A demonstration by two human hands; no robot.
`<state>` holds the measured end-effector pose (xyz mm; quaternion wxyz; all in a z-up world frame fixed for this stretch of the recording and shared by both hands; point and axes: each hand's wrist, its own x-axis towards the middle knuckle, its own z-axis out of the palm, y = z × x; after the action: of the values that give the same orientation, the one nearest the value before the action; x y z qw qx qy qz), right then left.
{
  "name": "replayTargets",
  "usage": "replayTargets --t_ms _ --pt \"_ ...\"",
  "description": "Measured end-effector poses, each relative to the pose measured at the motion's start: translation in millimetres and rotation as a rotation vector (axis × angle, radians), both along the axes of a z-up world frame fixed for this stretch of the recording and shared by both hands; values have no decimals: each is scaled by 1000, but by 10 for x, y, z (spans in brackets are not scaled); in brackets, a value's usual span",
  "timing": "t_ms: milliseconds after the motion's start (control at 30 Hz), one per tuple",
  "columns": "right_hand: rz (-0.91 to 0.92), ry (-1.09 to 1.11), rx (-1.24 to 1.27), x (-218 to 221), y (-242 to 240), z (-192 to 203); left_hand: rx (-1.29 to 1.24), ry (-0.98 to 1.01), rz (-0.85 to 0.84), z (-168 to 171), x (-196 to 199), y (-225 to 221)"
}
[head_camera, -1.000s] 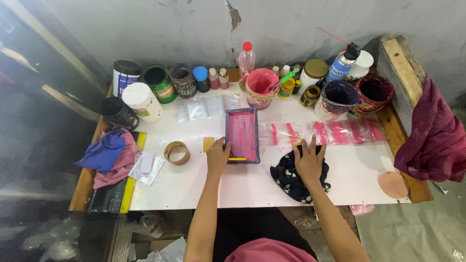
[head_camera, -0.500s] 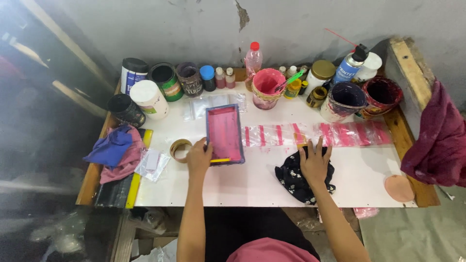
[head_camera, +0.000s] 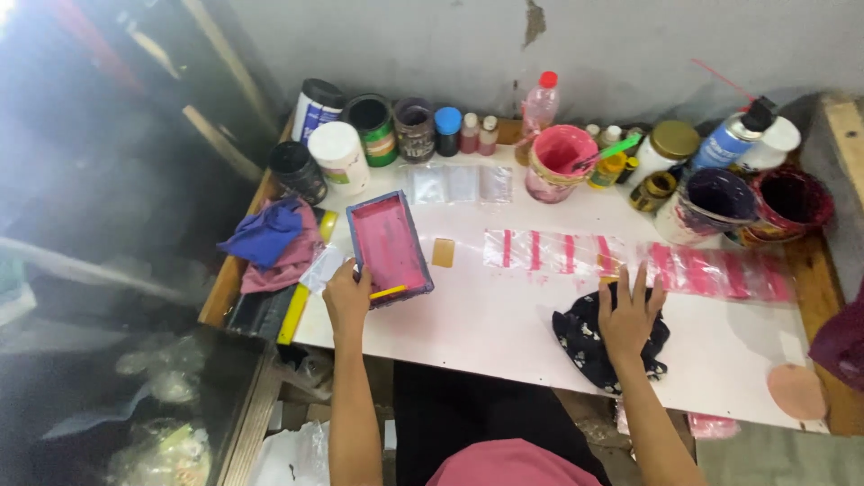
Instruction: Preparing screen printing materials by applying ink to a small screen and stirring ink in a container.
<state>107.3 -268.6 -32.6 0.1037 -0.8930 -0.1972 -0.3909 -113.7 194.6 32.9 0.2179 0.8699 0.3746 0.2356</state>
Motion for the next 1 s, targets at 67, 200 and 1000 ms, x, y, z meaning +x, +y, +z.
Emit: replayTargets --t_ms 67,200,1000 --pt "99 64 18 -74 366 -67 14 -25 35 99 -27 -55" --pt "594 564 214 -627 1390 284 12 -46 60 293 -95 -220" --pt "697 1338 258 -1266 2592 876 -63 -132 113 172 -77 -67"
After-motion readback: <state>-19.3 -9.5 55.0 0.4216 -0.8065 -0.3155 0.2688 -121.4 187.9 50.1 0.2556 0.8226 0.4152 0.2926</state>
